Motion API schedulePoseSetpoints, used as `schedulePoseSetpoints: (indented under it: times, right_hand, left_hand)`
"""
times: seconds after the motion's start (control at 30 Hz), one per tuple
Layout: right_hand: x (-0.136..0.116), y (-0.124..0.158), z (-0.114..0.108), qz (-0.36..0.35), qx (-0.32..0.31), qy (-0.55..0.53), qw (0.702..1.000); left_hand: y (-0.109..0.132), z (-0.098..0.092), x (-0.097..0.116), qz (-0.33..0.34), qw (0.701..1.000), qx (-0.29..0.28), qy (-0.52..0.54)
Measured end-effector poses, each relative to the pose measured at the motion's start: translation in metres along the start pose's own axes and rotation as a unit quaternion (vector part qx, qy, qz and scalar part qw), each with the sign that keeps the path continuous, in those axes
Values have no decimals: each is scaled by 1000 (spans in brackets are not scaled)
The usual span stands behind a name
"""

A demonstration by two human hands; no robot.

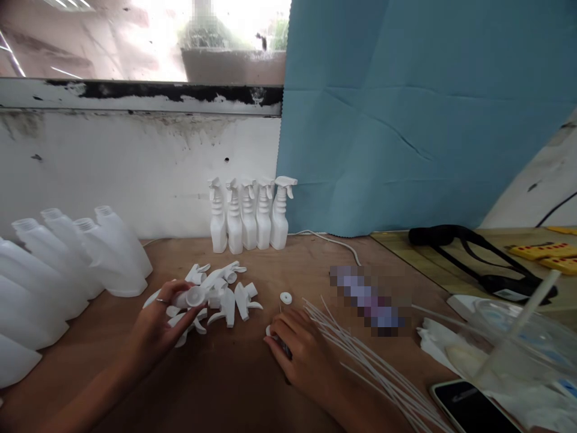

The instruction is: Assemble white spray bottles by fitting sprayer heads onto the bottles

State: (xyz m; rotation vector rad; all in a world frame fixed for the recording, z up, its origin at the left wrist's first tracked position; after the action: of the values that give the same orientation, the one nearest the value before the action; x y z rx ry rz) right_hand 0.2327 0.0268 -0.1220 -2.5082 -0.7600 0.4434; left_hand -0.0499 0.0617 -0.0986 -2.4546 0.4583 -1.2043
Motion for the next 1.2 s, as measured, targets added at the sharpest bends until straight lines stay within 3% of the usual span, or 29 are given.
schedulePoseSetpoints:
  times: [0.1, 0.23, 0.37, 0.53, 0.63, 0.87, 1.07, 1.2]
  right_hand:
    - [0, -1, -1, 0, 18, -7, 1000]
    - [-1, -1, -2, 8, 38, -24, 999]
    - [-3, 0, -4, 27, 69, -64, 995]
    - [-17, -2, -6, 56, 85, -152, 983]
    - [-30, -2, -4, 32, 80, -179, 980]
    - [-46, -4, 2, -49, -5, -178, 983]
    - [-42, 4, 6, -63, -4, -158, 985]
    - [-41, 6, 9, -68, 16, -144, 987]
  left_hand:
    - [16, 18, 17, -20, 992, -30, 124]
    - [43, 45, 29, -63, 950, -151, 266]
    - [56, 60, 24, -46, 948, -217, 229]
    - [56, 64, 17, -57, 949, -207, 230]
    - [56, 63, 21, -74, 944, -207, 246]
    - [55, 61, 24, -80, 941, -230, 236]
    - [57, 57, 24, -33, 946, -229, 227]
    - [59, 53, 19, 45, 965, -214, 144]
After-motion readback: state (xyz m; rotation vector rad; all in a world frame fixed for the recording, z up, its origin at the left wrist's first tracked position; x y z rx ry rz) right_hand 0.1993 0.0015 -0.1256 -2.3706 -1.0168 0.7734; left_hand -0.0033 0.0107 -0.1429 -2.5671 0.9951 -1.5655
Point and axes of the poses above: each hand's wrist, its own y-axis away from the middle knuckle, its own z-axis out of the palm, x = y × z, the point moved 1 cm from there along -y, towards the middle knuckle, and after that the axes turned 8 degrees about y, right-handed, at the moved point
